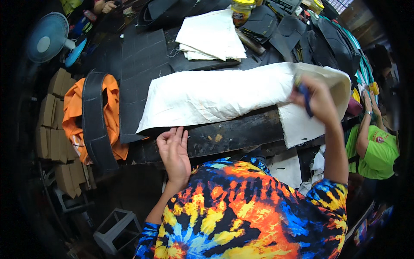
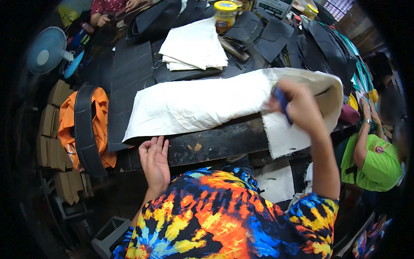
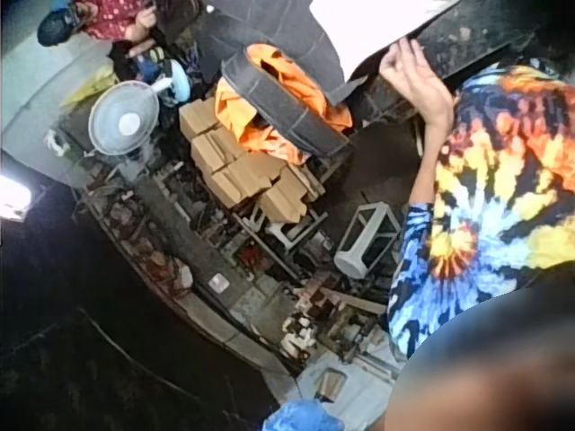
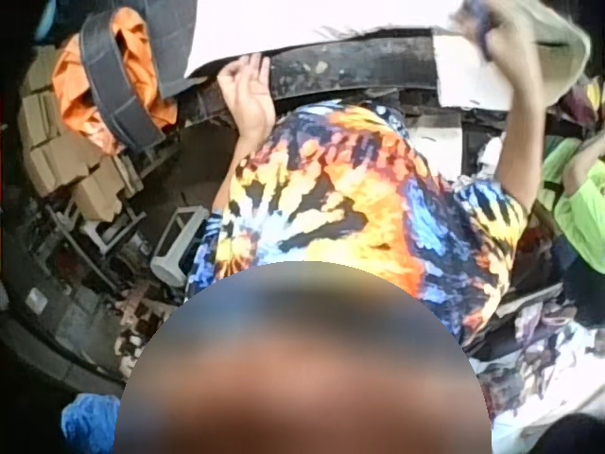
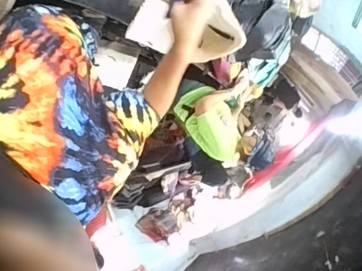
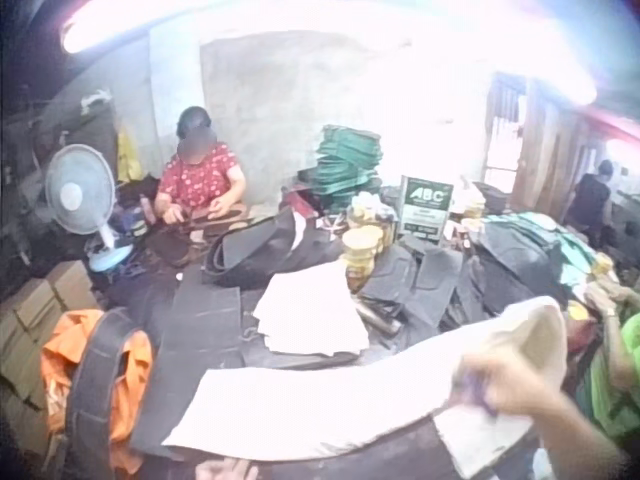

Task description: The person unfolds a white fabric on a work table, then uses shears to cut it into multiple rectangular pieces. The person repeatedly folds and cuts the fabric, stacking the cut pieces on the table.

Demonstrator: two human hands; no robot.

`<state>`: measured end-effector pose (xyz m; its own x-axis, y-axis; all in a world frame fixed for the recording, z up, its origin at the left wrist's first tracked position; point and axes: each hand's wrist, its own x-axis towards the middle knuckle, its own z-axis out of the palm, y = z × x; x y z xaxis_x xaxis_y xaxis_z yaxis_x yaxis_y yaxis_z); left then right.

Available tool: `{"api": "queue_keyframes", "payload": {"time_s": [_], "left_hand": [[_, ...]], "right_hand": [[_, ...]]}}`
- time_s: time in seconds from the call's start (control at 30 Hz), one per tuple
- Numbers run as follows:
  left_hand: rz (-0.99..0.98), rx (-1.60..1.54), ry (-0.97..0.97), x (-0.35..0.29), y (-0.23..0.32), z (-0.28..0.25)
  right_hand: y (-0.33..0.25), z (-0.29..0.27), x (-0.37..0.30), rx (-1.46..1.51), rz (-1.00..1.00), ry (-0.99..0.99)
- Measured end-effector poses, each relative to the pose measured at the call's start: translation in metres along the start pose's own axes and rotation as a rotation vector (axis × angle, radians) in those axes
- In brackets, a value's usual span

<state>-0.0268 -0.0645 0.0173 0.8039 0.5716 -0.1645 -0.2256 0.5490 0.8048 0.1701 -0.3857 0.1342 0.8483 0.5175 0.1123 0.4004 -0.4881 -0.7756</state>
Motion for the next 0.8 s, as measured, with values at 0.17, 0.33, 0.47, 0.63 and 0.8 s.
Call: {"api": "queue_keyframes", "payload": {"time_s": [0.17,0.33,0.47,0.63,0.8], "left_hand": [[-0.037,0.334,-0.282,0.009,0.002,0.009],[-0.273,0.141,-0.215,0.039,-0.011,0.039],[-0.246,0.037,-0.209,0.033,-0.016,0.056],[-0.223,0.027,-0.204,0.027,-0.017,0.061],[-0.134,0.179,-0.229,0.025,-0.022,0.059]], "right_hand": [[-0.003,0.084,-0.059,0.520,0.505,-0.718],[0.005,0.117,-0.079,0.613,0.426,-0.834],[0.006,0.117,-0.094,0.663,0.446,-0.737],[-0.001,0.124,-0.094,0.681,0.359,-0.679],[-0.016,0.144,-0.086,0.684,0.364,-0.612]]}}
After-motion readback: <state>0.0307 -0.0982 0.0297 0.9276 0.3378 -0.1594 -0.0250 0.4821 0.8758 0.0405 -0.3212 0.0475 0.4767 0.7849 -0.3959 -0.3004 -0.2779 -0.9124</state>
